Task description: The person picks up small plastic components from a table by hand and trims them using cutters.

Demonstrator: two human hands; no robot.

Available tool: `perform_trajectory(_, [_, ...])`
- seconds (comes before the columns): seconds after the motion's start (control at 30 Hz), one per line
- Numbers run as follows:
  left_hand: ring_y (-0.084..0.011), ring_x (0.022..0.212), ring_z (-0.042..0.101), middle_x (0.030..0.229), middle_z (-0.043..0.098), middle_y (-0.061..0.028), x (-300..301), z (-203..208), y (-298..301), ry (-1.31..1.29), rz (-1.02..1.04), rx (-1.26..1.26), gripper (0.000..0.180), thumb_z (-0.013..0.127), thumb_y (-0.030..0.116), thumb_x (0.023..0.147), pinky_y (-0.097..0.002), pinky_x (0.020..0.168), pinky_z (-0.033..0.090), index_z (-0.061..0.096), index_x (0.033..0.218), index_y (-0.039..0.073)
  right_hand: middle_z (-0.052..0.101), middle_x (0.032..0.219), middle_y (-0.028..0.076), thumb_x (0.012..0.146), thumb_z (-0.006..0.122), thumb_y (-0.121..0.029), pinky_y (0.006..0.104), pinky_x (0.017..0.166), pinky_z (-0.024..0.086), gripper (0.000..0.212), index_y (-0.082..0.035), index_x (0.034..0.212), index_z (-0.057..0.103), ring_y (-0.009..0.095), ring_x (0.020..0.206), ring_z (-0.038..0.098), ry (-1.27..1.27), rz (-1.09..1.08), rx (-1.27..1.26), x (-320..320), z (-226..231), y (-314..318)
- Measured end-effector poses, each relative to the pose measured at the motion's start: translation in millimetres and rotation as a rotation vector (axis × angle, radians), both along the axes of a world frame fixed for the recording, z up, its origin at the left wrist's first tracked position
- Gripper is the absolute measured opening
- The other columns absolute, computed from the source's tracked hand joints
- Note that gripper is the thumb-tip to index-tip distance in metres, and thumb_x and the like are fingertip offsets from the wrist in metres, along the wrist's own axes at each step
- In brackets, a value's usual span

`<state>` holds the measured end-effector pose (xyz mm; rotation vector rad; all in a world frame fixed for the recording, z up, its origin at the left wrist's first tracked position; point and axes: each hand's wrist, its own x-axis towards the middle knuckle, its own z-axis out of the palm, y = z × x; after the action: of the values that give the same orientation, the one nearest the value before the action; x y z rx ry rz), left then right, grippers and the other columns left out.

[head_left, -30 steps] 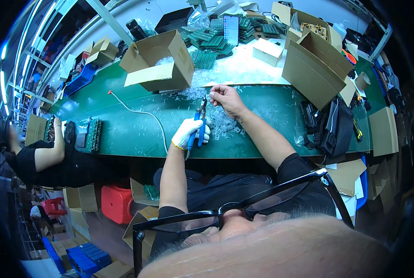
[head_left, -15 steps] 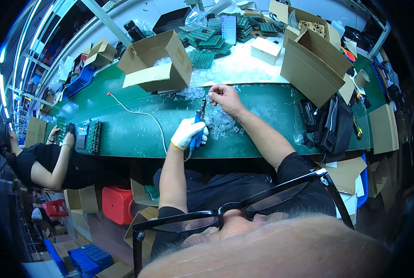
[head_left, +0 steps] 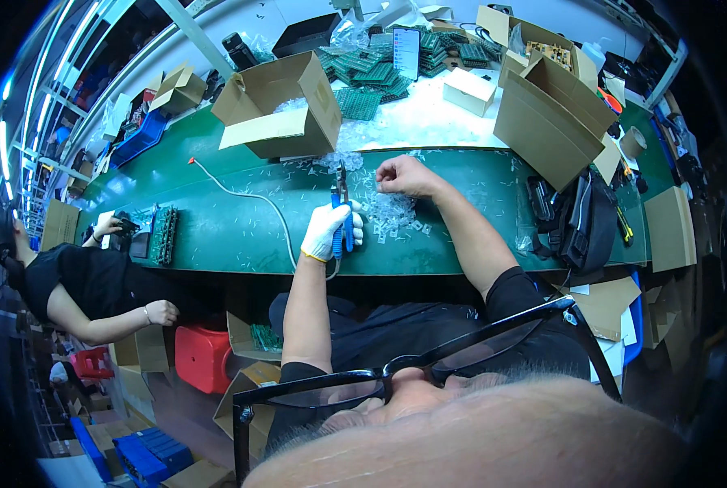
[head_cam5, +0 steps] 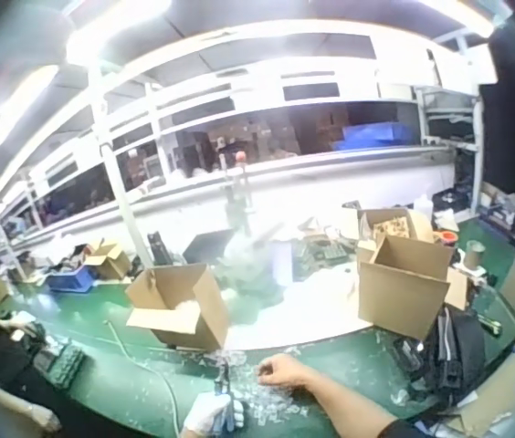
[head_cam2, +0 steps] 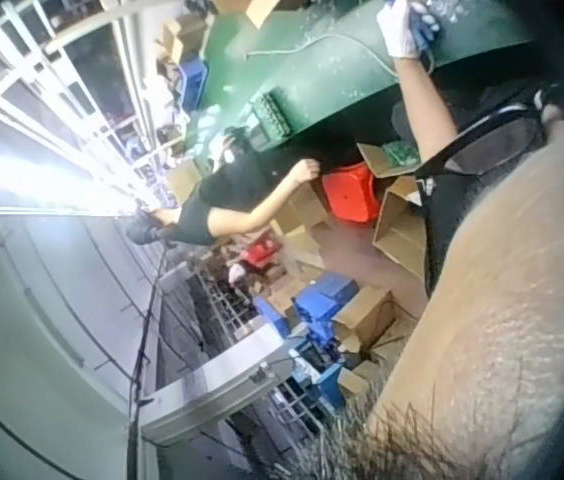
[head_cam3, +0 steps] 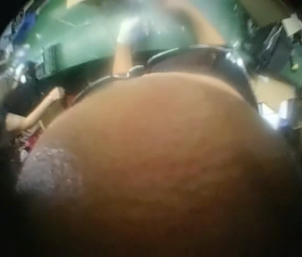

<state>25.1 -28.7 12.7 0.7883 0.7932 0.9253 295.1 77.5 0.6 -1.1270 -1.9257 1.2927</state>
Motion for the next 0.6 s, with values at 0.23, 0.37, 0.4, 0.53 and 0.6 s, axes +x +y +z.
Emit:
perform_trajectory(0.23, [-0.0228, 0.072, 0.072, 0.091, 0.072, -0.0107, -6, 0, 2, -0.039, -0.010, -0.020, 0.035, 0.071, 0.028, 0.102, -0.0377, 0.066, 0.062, 0.066, 0.120, -0.001, 0.075, 0.102, 0.014, 0.084, 0.078, -0.011, 0.0407, 0.089, 0.057, 0.031, -0.007, 0.115, 0.077, 0.030, 0.096, 0.072, -0.220, -0.247, 0.523, -43, 5, 13])
perform_trajectory(0.37, [-0.0231, 0.072, 0.072, 0.090, 0.072, -0.0103, -7, 1, 0, -0.065, 0.002, -0.031, 0.034, 0.071, 0.028, 0.102, -0.0379, 0.066, 0.062, 0.067, 0.120, -0.001, 0.070, 0.104, 0.017, 0.086, 0.070, -0.007, 0.0465, 0.097, 0.054, 0.035, -0.012, 0.119, 0.078, 0.036, 0.109, 0.068, -0.453, -0.145, 0.613, -69, 3, 25])
perform_trajectory(0.4, [-0.0231, 0.072, 0.072, 0.090, 0.072, -0.0103, -12, -3, -1, -0.061, 0.013, -0.031, 0.034, 0.071, 0.028, 0.102, -0.0379, 0.066, 0.062, 0.067, 0.120, -0.001, 0.068, 0.103, 0.017, 0.086, 0.069, -0.006, 0.0468, 0.096, 0.054, 0.034, -0.012, 0.118, 0.079, 0.036, 0.109, 0.068, -0.500, -0.128, 0.582, -77, 2, 27])
perform_trajectory(0.53, [-0.0242, 0.077, 0.070, 0.093, 0.069, -0.0096, -2, -4, 5, -0.048, -0.048, -0.035, 0.040, 0.073, 0.032, 0.101, -0.0421, 0.070, 0.061, 0.065, 0.122, -0.001, 0.069, 0.105, 0.017, 0.087, 0.071, -0.007, 0.0466, 0.096, 0.054, 0.030, -0.012, 0.115, 0.079, 0.038, 0.110, 0.067, -0.537, -0.121, 0.580, -56, -13, 47])
perform_trajectory(0.6, [-0.0246, 0.076, 0.069, 0.092, 0.069, -0.0097, 0, -3, 7, -0.060, -0.076, -0.056, 0.041, 0.072, 0.033, 0.102, -0.0426, 0.070, 0.061, 0.065, 0.124, -0.001, 0.072, 0.104, 0.012, 0.092, 0.072, -0.008, 0.0419, 0.086, 0.057, 0.023, -0.007, 0.115, 0.077, 0.031, 0.099, 0.071, -0.406, -0.220, 0.608, -44, -18, 45])
